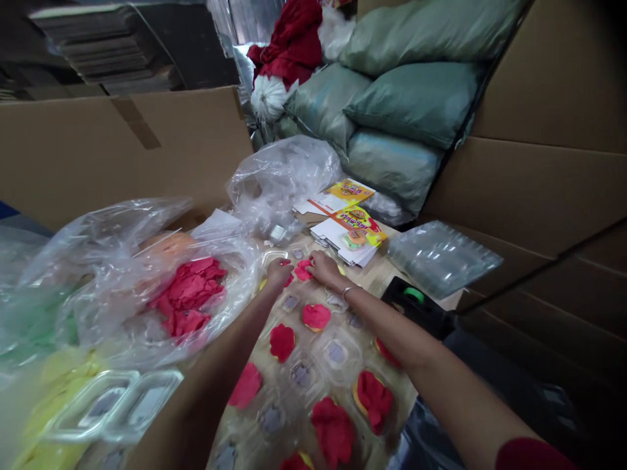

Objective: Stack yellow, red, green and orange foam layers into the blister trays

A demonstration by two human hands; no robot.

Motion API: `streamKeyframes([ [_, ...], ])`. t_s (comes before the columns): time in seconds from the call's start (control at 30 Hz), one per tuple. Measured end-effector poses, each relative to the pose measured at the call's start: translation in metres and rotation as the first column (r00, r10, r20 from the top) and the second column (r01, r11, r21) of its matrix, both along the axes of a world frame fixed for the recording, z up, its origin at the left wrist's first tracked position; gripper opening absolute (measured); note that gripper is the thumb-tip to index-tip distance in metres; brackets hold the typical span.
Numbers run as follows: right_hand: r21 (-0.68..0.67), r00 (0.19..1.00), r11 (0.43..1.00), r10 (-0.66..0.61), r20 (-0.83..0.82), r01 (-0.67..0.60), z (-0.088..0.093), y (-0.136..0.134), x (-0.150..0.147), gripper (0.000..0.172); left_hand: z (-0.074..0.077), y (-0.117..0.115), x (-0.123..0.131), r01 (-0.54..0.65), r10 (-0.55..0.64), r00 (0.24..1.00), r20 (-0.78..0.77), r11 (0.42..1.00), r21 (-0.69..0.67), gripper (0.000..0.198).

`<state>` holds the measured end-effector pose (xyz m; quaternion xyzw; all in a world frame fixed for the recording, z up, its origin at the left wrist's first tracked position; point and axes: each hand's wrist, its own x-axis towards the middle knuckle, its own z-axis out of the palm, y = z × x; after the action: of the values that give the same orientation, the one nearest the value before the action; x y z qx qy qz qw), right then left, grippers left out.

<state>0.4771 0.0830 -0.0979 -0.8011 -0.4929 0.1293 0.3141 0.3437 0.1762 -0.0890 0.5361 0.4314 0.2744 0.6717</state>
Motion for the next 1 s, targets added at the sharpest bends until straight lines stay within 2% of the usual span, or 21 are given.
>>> streamKeyframes([
  [0.07, 0.070, 1.000, 0.997, -0.020, -0.020, 0.021, 0.005, -0.005, -0.006, 0.018, 0.009, -0.005, -0.011, 0.004, 0.000, 0.998, 0.059, 0.998, -0.070, 0.022],
  [0.13, 0.150, 0.979, 0.989, 0.024, -0.202, 0.006, 0.011, -0.013, -0.016, 0.017, 0.021, -0.012, -0.023, 0.035, -0.018, 0.992, 0.125, 0.989, -0.141, 0.021],
  [0.17, 0.173, 0.932, 0.985, 0.086, -0.353, -0.025, 0.013, -0.016, -0.022, 0.022, 0.027, -0.016, -0.028, 0.055, -0.027, 0.986, 0.163, 0.984, -0.171, 0.022],
  [0.23, 0.210, 0.735, 0.971, 0.227, -0.639, -0.117, 0.016, -0.025, -0.036, 0.033, 0.037, -0.024, -0.036, 0.103, -0.039, 0.964, 0.262, 0.967, -0.233, 0.025],
  [0.27, 0.227, 0.632, 0.963, 0.269, -0.727, -0.148, 0.017, -0.029, -0.043, 0.037, 0.041, -0.028, -0.039, 0.130, -0.043, 0.948, 0.316, 0.958, -0.258, 0.027],
  [0.3, 0.240, 0.564, 0.958, 0.286, -0.774, -0.156, 0.018, -0.032, -0.049, 0.038, 0.043, -0.033, -0.042, 0.154, -0.046, 0.929, 0.366, 0.950, -0.272, 0.031],
  [0.33, 0.251, 0.539, 0.958, 0.287, -0.792, -0.140, 0.018, -0.035, -0.053, 0.038, 0.044, -0.036, -0.044, 0.170, -0.049, 0.914, 0.403, 0.948, -0.270, 0.036],
  [0.4, 0.277, 0.563, 0.958, 0.268, -0.782, -0.071, 0.017, -0.040, -0.058, 0.037, 0.042, -0.043, -0.048, 0.163, -0.064, 0.913, 0.403, 0.963, -0.216, 0.047],
  [0.47, 0.306, 0.606, 0.952, 0.258, -0.752, -0.027, 0.016, -0.044, -0.059, 0.038, 0.037, -0.048, -0.053, 0.127, -0.073, 0.940, 0.334, 0.982, -0.142, 0.058],
  [0.57, 0.317, 0.634, 0.945, 0.291, -0.716, -0.076, 0.013, -0.046, -0.060, 0.036, 0.028, -0.056, -0.065, 0.106, -0.083, 0.966, 0.246, 0.991, -0.083, 0.064],
  [0.67, 0.305, 0.662, 0.933, 0.351, -0.662, -0.189, 0.006, -0.046, -0.062, 0.030, 0.021, -0.065, -0.082, 0.110, -0.098, 0.978, 0.184, 0.992, -0.055, 0.055],
  [0.77, 0.259, 0.720, 0.902, 0.432, -0.543, -0.346, -0.001, -0.041, -0.064, 0.023, 0.015, -0.066, -0.099, 0.101, -0.100, 0.995, -0.007, 0.990, 0.101, 0.032],
  [0.87, 0.207, 0.783, 0.888, 0.459, -0.419, -0.410, 0.000, -0.023, -0.069, 0.020, 0.013, -0.052, -0.105, 0.086, -0.029, 0.981, -0.191, 0.952, 0.294, 0.018],
  [1.0, 0.118, 0.923, 0.950, 0.310, -0.228, -0.289, 0.008, 0.017, -0.078, 0.008, 0.016, -0.018, -0.097, 0.100, 0.069, 0.938, -0.339, 0.884, 0.458, 0.021],
])
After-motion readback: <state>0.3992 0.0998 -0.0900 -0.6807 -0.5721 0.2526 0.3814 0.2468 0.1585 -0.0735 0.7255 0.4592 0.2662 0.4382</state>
